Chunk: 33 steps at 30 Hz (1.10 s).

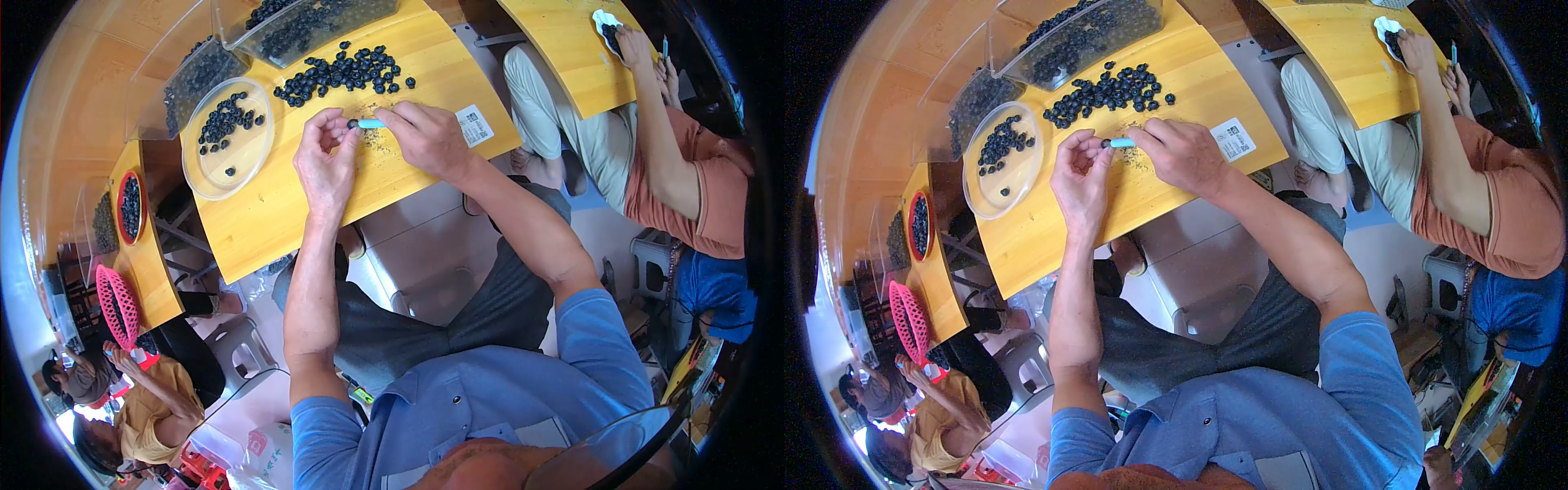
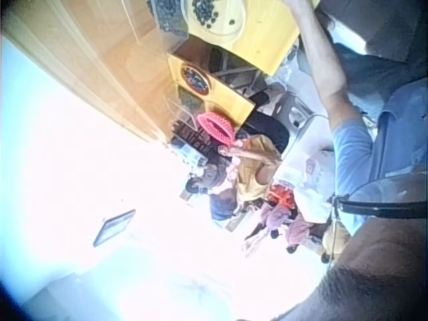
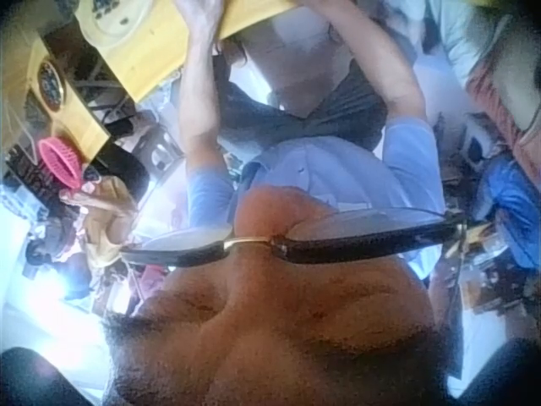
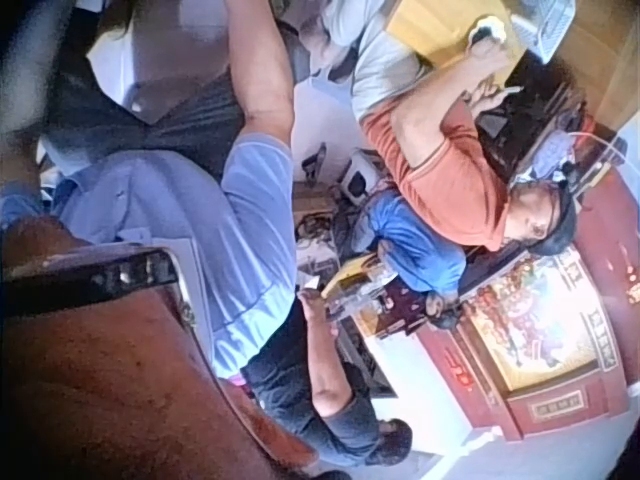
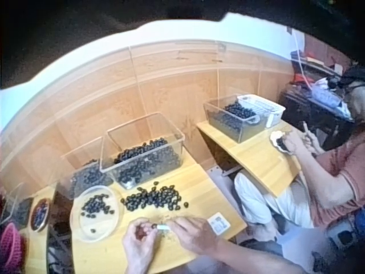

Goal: The person sorts and inspects small black round components on a table using tweezers, moving them from a plastic container into a small tray.

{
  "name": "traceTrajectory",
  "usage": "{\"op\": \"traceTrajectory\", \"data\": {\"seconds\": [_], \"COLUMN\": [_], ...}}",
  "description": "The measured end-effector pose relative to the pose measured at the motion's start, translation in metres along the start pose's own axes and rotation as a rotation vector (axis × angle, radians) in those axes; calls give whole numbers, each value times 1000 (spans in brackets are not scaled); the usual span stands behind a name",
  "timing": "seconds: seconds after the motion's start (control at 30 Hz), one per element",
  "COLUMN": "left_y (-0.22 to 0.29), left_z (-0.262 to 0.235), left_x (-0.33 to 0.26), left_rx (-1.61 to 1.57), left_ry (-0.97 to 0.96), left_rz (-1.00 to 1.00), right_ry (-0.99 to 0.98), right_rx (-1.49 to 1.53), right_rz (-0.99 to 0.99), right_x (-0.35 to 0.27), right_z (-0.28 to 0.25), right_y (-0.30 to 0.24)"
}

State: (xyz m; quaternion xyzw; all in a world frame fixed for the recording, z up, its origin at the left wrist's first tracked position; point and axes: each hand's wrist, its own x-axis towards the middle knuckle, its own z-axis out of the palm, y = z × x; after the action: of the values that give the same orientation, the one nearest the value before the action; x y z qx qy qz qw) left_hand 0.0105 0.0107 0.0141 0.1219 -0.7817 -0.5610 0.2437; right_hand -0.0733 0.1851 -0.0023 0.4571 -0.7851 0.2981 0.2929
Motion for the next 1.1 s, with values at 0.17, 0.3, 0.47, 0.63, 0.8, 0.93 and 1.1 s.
{"op": "traceTrajectory", "data": {"seconds": [0.17,0.3,0.47,0.63,0.8,0.93,1.1], "left_y": [-1,5,8,4,-2,1,-11], "left_z": [-1,0,-6,-12,-14,-15,-63], "left_x": [1,-4,-6,-3,-1,2,26], "left_rx": [-28,-57,-64,120,61,-21,245], "left_ry": [-13,12,16,8,38,128,275], "left_rz": [-10,-1,0,172,192,102,299], "right_ry": [3,-77,-125,-105,-105,-96,-61], "right_rx": [23,9,-27,-20,-17,-8,49], "right_rz": [11,138,199,160,164,156,189], "right_x": [1,1,2,2,3,3,1], "right_z": [2,3,5,5,5,5,3], "right_y": [-1,3,3,4,3,4,6]}}
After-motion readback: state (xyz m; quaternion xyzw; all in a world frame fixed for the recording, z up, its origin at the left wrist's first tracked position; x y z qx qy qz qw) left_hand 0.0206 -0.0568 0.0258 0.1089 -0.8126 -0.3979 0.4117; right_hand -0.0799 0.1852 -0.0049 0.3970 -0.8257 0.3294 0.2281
